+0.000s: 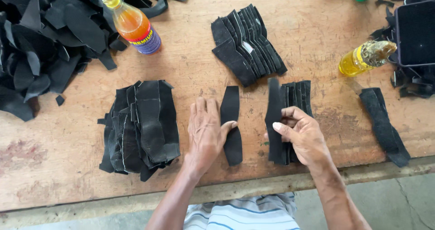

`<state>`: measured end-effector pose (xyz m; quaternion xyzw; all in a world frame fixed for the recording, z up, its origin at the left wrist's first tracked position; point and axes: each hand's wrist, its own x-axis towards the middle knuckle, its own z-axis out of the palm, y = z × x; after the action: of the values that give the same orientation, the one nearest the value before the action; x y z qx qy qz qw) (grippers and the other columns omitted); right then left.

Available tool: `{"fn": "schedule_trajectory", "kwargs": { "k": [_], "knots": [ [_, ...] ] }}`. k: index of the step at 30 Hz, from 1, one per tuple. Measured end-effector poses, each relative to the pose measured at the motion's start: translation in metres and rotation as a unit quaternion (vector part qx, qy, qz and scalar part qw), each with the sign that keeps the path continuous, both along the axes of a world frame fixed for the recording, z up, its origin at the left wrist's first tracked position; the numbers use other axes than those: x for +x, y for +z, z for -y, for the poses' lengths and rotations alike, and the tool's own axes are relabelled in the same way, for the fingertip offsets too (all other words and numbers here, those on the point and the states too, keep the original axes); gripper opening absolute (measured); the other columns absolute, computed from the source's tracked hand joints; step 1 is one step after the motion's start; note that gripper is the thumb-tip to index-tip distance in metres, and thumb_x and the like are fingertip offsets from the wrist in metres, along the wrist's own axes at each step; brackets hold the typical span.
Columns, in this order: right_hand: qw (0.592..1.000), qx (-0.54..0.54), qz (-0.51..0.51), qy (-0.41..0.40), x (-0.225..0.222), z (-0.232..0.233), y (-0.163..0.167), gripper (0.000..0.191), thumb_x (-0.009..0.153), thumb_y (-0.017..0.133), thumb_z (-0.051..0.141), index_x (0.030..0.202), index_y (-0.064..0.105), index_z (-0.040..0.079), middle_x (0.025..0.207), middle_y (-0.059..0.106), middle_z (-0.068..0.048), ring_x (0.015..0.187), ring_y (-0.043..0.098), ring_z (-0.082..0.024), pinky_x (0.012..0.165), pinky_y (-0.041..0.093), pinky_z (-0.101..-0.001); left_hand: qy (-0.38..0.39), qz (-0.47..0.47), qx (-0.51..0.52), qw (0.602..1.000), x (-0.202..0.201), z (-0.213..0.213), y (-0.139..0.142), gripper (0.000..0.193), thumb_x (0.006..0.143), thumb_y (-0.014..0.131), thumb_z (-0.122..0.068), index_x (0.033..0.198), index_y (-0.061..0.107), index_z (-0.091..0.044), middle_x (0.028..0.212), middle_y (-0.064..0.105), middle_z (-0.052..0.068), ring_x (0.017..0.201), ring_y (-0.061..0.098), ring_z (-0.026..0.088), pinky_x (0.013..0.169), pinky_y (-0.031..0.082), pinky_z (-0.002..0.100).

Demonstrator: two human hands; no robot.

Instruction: The person repeatedly picks up pairs of black leather pieces from a pile, aligns their edges by hand, and places the paired pieces into a separate stack. The process continues with multiple pairs throughout the clip.

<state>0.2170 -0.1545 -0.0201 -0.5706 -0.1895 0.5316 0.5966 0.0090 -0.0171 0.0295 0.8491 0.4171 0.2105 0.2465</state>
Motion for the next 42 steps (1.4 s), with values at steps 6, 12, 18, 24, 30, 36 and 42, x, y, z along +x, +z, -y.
{"fn": "schedule_trajectory", "kwargs": {
  "k": [6, 12, 18, 24, 30, 36, 42],
  "knots": [
    [1.0, -0.011, 0.022, 0.01, 0.002, -0.002, 0.005, 0.039, 0.083, 0.069, -0.007, 0.121, 0.062, 0.001, 0.103, 0.074, -0.011, 0.089, 0.072, -0.015, 0.074, 0.064, -0.0306, 0.024, 0.044, -0.258, 0.965, 0.006, 0.005, -0.019, 0.033, 0.084, 0.078, -0.011, 0.111, 0.06, -0.003, 0.097, 0.072, 0.014, 0.09, 0.07, 0.027, 0.079, 0.053, 0.041],
    [0.999, -0.009, 0.037, 0.001, 0.004, 0.005, 0.006, 0.024, 0.089, 0.072, -0.002, 0.112, 0.066, -0.002, 0.097, 0.072, -0.007, 0.084, 0.07, -0.012, 0.07, 0.063, -0.0292, -0.024, 0.273, -0.56, 0.782, 0.014, -0.004, -0.041, 0.027, 0.091, 0.073, 0.0, 0.118, 0.068, 0.001, 0.104, 0.077, 0.011, 0.09, 0.071, 0.014, 0.08, 0.06, 0.028],
    [0.997, -0.027, 0.067, 0.013, 0.005, 0.014, 0.002, 0.022, 0.087, 0.076, 0.001, 0.107, 0.068, 0.003, 0.09, 0.072, -0.003, 0.078, 0.067, -0.008, 0.064, 0.056, -0.0232, -0.046, 0.306, -0.62, 0.721, 0.013, -0.001, -0.043, 0.046, 0.083, 0.073, -0.002, 0.126, 0.057, -0.011, 0.105, 0.077, 0.012, 0.093, 0.074, 0.015, 0.082, 0.062, 0.031],
    [0.995, -0.045, 0.085, 0.021, 0.002, 0.008, 0.002, 0.02, 0.088, 0.076, 0.004, 0.106, 0.07, 0.003, 0.088, 0.072, -0.001, 0.075, 0.065, -0.006, 0.06, 0.052, -0.0207, -0.066, 0.297, -0.614, 0.728, 0.009, 0.0, -0.042, 0.036, 0.09, 0.072, -0.003, 0.125, 0.066, 0.001, 0.111, 0.077, 0.014, 0.099, 0.073, 0.016, 0.09, 0.062, 0.033],
    [0.989, -0.043, 0.132, 0.042, -0.002, 0.003, 0.003, 0.023, 0.086, 0.08, 0.002, 0.107, 0.072, -0.001, 0.085, 0.071, -0.003, 0.071, 0.062, -0.005, 0.06, 0.052, -0.0191, -0.084, 0.33, -0.622, 0.705, 0.009, 0.004, -0.048, 0.047, 0.087, 0.074, 0.002, 0.133, 0.064, 0.0, 0.116, 0.074, 0.011, 0.103, 0.071, 0.016, 0.095, 0.06, 0.033],
    [0.988, -0.064, 0.133, 0.046, -0.004, -0.004, 0.007, 0.025, 0.083, 0.079, 0.0, 0.106, 0.071, -0.002, 0.088, 0.072, -0.004, 0.075, 0.065, -0.006, 0.063, 0.055, -0.0189, -0.075, 0.334, -0.624, 0.703, 0.01, 0.006, -0.053, 0.046, 0.088, 0.073, 0.003, 0.134, 0.064, 0.0, 0.119, 0.073, 0.011, 0.105, 0.07, 0.014, 0.096, 0.06, 0.031],
    [0.985, -0.076, 0.145, 0.049, -0.007, -0.007, 0.012, 0.024, 0.083, 0.079, -0.001, 0.106, 0.072, -0.003, 0.09, 0.073, -0.006, 0.077, 0.067, -0.007, 0.066, 0.058, -0.0196, -0.06, 0.321, -0.627, 0.707, 0.009, 0.007, -0.054, 0.045, 0.087, 0.074, 0.001, 0.131, 0.065, 0.001, 0.115, 0.073, 0.012, 0.101, 0.071, 0.015, 0.092, 0.062, 0.031]
  ]
}}
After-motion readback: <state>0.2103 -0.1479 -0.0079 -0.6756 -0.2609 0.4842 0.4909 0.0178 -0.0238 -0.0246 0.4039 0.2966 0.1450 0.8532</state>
